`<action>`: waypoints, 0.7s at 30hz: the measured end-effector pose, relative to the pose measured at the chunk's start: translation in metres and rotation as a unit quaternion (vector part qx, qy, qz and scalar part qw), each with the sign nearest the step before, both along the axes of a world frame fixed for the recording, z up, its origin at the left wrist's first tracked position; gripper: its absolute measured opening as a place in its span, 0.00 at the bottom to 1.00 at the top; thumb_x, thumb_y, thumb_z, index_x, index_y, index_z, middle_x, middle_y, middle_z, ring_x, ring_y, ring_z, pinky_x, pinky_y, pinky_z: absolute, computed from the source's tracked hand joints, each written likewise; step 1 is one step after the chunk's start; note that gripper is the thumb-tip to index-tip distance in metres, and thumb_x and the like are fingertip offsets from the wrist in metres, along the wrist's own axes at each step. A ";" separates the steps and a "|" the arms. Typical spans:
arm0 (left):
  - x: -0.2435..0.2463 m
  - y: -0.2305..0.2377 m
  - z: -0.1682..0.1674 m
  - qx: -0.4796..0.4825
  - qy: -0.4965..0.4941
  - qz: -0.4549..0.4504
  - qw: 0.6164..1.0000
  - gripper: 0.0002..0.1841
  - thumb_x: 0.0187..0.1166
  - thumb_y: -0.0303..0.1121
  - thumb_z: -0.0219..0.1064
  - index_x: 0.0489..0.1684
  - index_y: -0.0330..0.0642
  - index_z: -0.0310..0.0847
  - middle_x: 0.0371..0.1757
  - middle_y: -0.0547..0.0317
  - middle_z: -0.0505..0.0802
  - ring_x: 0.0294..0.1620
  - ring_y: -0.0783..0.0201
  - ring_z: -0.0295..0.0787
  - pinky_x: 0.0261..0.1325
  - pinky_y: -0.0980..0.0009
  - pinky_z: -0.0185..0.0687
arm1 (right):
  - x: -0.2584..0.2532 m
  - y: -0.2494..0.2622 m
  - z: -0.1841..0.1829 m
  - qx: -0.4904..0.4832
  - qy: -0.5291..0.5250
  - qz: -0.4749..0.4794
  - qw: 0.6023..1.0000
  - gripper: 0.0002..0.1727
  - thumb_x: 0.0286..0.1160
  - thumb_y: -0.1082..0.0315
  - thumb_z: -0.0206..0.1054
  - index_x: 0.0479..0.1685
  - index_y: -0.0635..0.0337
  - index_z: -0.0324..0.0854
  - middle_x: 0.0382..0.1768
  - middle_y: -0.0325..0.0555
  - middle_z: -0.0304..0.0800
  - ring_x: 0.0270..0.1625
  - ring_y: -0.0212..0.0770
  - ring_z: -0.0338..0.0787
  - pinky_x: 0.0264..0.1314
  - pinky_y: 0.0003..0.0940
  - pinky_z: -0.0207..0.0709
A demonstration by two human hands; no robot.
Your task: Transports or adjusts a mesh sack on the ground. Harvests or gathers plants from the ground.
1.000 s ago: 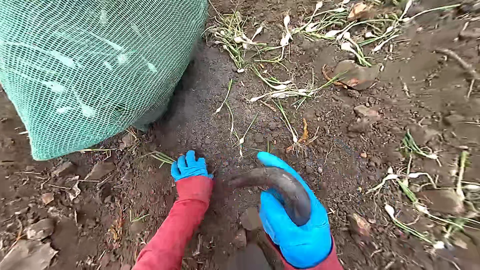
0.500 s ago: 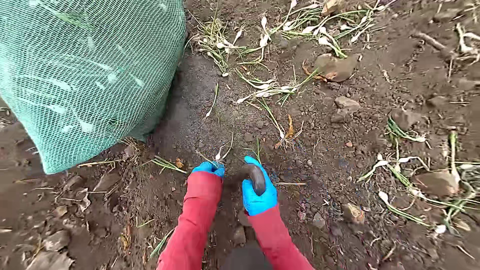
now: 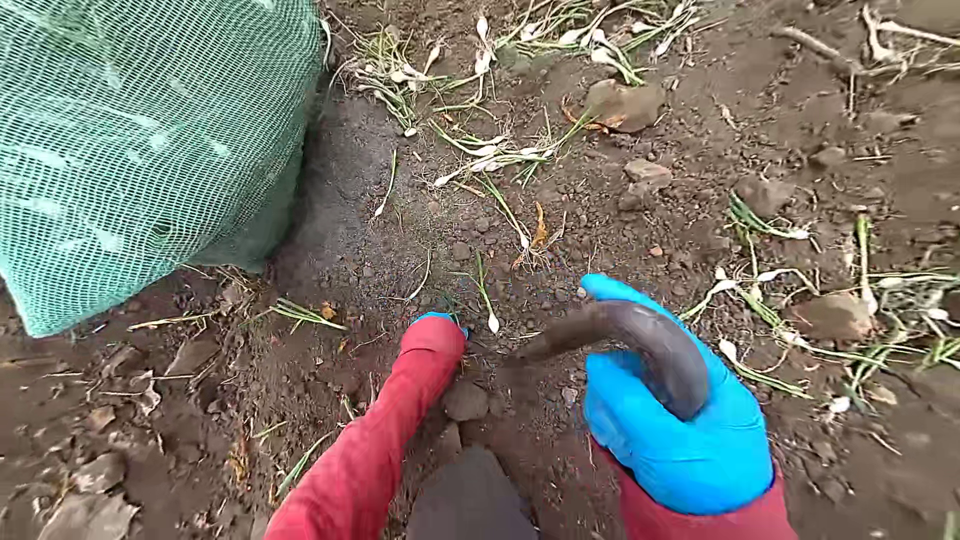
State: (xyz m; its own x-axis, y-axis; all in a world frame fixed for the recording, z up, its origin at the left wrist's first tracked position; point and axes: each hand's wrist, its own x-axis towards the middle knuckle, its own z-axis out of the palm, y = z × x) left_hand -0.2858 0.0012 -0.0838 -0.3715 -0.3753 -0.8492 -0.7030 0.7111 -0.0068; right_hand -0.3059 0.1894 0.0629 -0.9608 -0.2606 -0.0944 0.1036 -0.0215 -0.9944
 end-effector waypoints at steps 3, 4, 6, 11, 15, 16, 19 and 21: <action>0.019 -0.031 0.027 0.105 0.134 0.145 0.975 0.15 0.85 0.43 0.68 0.52 0.39 0.91 0.49 0.47 0.96 0.52 0.52 0.93 0.62 0.46 0.85 | -0.009 -0.018 -0.026 -0.016 0.009 -0.031 0.999 0.33 0.70 0.76 0.64 0.80 0.47 0.74 0.27 0.35 0.85 0.12 0.29 0.72 0.11 0.27 0.72; 0.016 -0.035 0.033 0.134 0.177 0.162 0.962 0.12 0.84 0.38 0.70 0.51 0.37 0.90 0.46 0.49 0.95 0.47 0.56 0.93 0.58 0.51 0.87 | 0.000 -0.027 -0.050 0.035 -0.023 -0.049 0.998 0.34 0.69 0.75 0.66 0.80 0.46 0.75 0.32 0.38 0.88 0.16 0.32 0.77 0.15 0.30 0.76; -0.003 -0.015 0.040 0.051 0.172 0.093 0.979 0.11 0.79 0.41 0.73 0.42 0.44 0.93 0.41 0.54 0.97 0.43 0.58 0.95 0.51 0.51 0.89 | 0.025 -0.037 -0.089 0.119 -0.084 -0.034 0.989 0.33 0.67 0.75 0.69 0.79 0.48 0.78 0.50 0.44 0.93 0.37 0.35 0.90 0.40 0.37 0.86; 0.018 0.028 -0.001 -0.025 0.124 -0.130 0.983 0.20 0.78 0.47 0.71 0.58 0.43 0.90 0.68 0.43 0.89 0.74 0.39 0.80 0.70 0.37 0.78 | 0.019 -0.003 -0.021 0.019 -0.042 -0.028 0.999 0.29 0.64 0.76 0.68 0.72 0.57 0.82 0.43 0.38 0.94 0.24 0.27 0.84 0.23 0.23 0.81; 0.002 -0.038 0.012 -0.158 0.223 0.006 0.962 0.21 0.79 0.55 0.70 0.63 0.54 0.92 0.63 0.44 0.93 0.73 0.36 0.82 0.68 0.33 0.77 | 0.018 0.037 -0.040 0.084 0.004 -0.016 0.996 0.32 0.62 0.76 0.67 0.73 0.52 0.82 0.50 0.35 0.94 0.27 0.25 0.86 0.26 0.23 0.83; -0.014 -0.050 0.010 -0.165 0.172 0.002 0.971 0.20 0.80 0.54 0.68 0.60 0.53 0.92 0.63 0.44 0.92 0.74 0.36 0.81 0.68 0.31 0.76 | 0.023 0.040 -0.049 0.114 -0.009 -0.022 0.993 0.32 0.61 0.75 0.67 0.73 0.54 0.82 0.50 0.36 0.94 0.31 0.24 0.88 0.31 0.23 0.84; -0.042 -0.061 0.010 -0.120 0.105 -0.078 0.984 0.16 0.84 0.47 0.63 0.50 0.48 0.92 0.57 0.45 0.94 0.67 0.40 0.88 0.62 0.31 0.81 | 0.011 0.047 -0.013 0.077 -0.017 -0.020 0.997 0.30 0.63 0.76 0.69 0.73 0.60 0.80 0.46 0.38 0.94 0.26 0.24 0.86 0.25 0.21 0.83; -0.023 -0.052 0.031 -0.018 0.131 0.022 0.991 0.15 0.86 0.44 0.64 0.53 0.46 0.91 0.55 0.47 0.95 0.61 0.48 0.92 0.64 0.38 0.82 | -0.001 0.052 0.011 -0.014 0.011 -0.023 1.000 0.30 0.65 0.76 0.68 0.74 0.52 0.80 0.35 0.35 0.91 0.15 0.27 0.76 0.13 0.24 0.75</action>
